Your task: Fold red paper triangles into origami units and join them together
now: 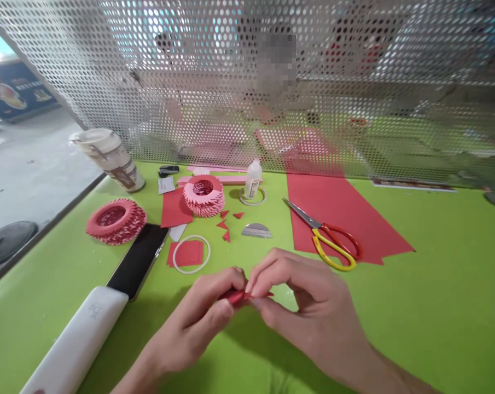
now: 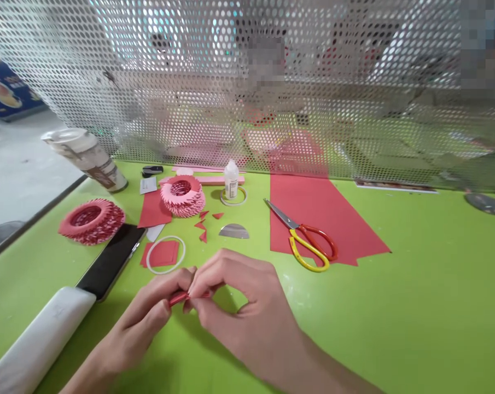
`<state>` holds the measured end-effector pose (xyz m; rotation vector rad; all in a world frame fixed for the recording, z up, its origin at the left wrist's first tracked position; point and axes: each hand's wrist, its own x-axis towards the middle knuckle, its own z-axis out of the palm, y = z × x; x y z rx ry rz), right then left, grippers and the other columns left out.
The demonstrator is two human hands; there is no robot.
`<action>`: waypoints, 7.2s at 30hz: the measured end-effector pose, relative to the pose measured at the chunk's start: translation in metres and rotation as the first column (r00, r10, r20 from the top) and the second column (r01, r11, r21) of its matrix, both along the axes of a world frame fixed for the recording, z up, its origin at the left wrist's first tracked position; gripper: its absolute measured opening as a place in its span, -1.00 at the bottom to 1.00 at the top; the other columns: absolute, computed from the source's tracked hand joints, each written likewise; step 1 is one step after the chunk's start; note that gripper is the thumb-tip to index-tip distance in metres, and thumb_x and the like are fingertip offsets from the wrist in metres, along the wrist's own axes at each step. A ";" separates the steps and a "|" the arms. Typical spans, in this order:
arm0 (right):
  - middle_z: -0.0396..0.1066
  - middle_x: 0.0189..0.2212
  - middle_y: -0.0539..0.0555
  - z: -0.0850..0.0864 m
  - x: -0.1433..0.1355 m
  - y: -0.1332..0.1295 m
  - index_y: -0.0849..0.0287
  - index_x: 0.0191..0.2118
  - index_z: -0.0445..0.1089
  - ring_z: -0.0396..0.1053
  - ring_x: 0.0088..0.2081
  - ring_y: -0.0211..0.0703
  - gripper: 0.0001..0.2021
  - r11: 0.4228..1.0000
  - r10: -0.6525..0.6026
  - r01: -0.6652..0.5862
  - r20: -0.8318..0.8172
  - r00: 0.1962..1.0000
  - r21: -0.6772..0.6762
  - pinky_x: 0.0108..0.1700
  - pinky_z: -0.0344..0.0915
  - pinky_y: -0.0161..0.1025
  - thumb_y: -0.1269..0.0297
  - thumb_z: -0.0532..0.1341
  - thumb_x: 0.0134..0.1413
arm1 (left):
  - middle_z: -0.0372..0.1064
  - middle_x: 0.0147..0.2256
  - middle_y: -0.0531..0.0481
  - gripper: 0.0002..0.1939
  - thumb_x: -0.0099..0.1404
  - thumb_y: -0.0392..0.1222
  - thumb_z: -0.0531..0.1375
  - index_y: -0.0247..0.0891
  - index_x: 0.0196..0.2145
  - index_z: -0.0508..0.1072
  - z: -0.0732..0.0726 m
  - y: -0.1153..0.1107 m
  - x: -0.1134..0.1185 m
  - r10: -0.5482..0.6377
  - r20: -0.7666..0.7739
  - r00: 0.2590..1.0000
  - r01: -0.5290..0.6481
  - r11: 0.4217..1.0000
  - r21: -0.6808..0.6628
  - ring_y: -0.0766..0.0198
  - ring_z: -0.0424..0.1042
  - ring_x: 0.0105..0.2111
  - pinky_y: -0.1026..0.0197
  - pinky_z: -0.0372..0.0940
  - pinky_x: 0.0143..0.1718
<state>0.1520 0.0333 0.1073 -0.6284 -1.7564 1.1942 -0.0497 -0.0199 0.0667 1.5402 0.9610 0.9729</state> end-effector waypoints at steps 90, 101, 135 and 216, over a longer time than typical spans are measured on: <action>0.47 0.23 0.21 -0.100 -0.028 0.065 0.16 0.06 0.60 0.28 0.16 0.21 -0.71 0.847 -0.287 -0.185 0.721 0.630 0.499 0.12 0.33 0.17 0.50 0.15 0.45 | 0.14 -0.50 0.08 -0.50 0.53 0.24 0.09 -0.29 -0.30 0.41 -0.014 0.006 0.005 -0.071 0.553 0.830 0.370 0.812 -0.451 0.34 0.04 -0.52 0.24 0.10 -0.41; 0.63 0.01 0.14 -0.104 -0.029 0.068 0.17 -0.20 0.55 0.33 0.08 0.08 -0.86 0.874 -0.164 -0.173 0.612 0.773 0.453 0.16 0.34 0.05 0.49 0.26 0.40 | 0.20 -0.48 0.08 -0.49 0.56 0.22 0.02 -0.27 -0.32 0.38 -0.010 0.004 0.009 -0.138 0.352 0.926 0.309 0.812 -0.495 0.33 0.07 -0.47 0.20 -0.04 -0.40; 0.69 -0.09 0.22 -0.110 0.073 0.157 0.17 -0.06 0.66 0.58 -0.09 0.10 -0.62 0.836 -0.535 0.241 0.633 0.560 0.493 0.02 0.45 -0.03 0.59 0.13 0.23 | 0.19 -0.42 0.06 -0.50 0.59 0.21 -0.01 -0.25 -0.30 0.36 -0.005 0.010 0.005 -0.184 0.234 0.954 0.279 0.832 -0.481 0.27 0.05 -0.42 0.18 -0.01 -0.34; 0.52 -0.31 0.00 0.015 0.014 0.002 0.13 -0.20 0.51 0.48 -0.31 -0.25 -0.87 0.978 0.011 -0.065 0.260 0.966 0.199 -0.24 0.40 -0.32 0.50 0.28 0.36 | 0.34 -0.32 0.04 -0.49 0.60 0.27 -0.04 -0.21 -0.19 0.41 0.005 -0.004 0.004 0.075 -0.154 0.985 -0.081 0.996 -0.031 0.20 0.25 -0.32 0.20 0.14 -0.22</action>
